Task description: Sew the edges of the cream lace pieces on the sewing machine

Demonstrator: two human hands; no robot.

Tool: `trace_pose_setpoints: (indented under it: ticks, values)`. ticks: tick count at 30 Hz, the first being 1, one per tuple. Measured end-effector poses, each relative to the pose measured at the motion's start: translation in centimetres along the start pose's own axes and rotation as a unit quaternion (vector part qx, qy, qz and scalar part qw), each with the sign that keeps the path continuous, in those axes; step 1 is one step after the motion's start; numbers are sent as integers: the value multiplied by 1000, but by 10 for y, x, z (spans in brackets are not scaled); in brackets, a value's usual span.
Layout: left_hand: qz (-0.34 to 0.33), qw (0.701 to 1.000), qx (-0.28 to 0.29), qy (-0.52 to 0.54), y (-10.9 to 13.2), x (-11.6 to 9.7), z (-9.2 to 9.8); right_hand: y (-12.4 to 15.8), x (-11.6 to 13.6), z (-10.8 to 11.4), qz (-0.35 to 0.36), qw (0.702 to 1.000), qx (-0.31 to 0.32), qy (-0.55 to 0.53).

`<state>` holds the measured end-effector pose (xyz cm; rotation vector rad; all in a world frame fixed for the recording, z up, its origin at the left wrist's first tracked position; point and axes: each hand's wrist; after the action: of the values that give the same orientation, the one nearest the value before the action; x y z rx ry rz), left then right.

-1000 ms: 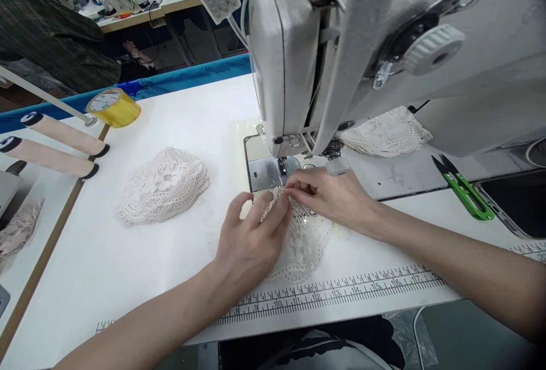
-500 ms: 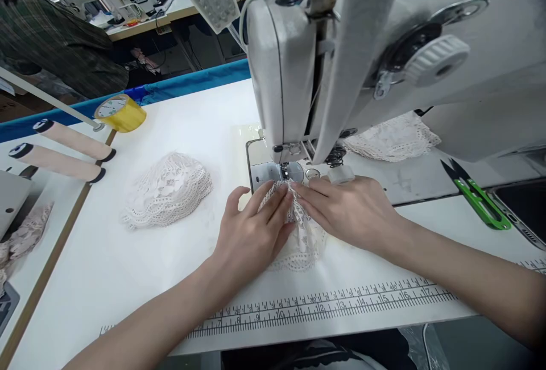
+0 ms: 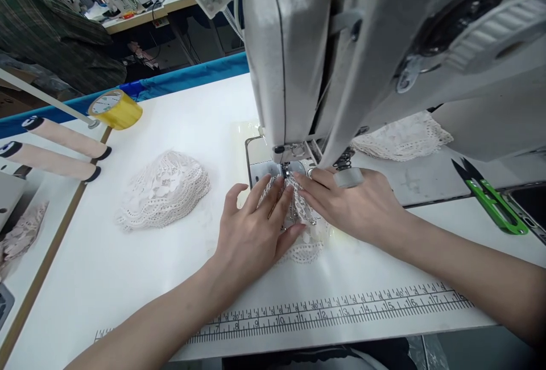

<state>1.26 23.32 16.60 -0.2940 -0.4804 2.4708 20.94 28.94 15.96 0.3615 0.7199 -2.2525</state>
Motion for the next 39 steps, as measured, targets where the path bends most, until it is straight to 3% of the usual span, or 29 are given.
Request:
trace_pose_setpoints:
  ticks: [9, 25, 30, 32, 34, 37, 39]
  values:
    - [1, 1000, -17, -10, -2, -4, 0, -3, -2, 5, -4, 1000, -27, 4]
    - [15, 1000, -24, -8, -3, 0, -3, -7, -3, 7, 0, 1000, 11, 17]
    - [10, 999, -32, 17, -2, 2, -3, -6, -8, 11, -12, 1000, 4, -17]
    - [2, 998, -37, 45, 0, 2, 4, -5, -13, 17, -20, 997, 19, -77]
    - [6, 995, -7, 101, 1, 0, 16, -5, -21, 24, -9, 978, 76, -193]
    - [39, 976, 122, 175, 3, -7, 36, -5, -32, 33, 55, 915, 195, -350]
    - [50, 966, 187, 173, 4, -12, 41, -5, -35, 36, 73, 894, 221, -383]
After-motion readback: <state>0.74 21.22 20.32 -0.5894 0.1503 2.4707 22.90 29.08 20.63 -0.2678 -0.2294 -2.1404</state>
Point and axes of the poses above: each hand's wrist, its own y-axis away from the middle knuckle, its own z-axis out of the back of the hand, x = y × z, and after that the axes turned 14 degrees about y, right-handed
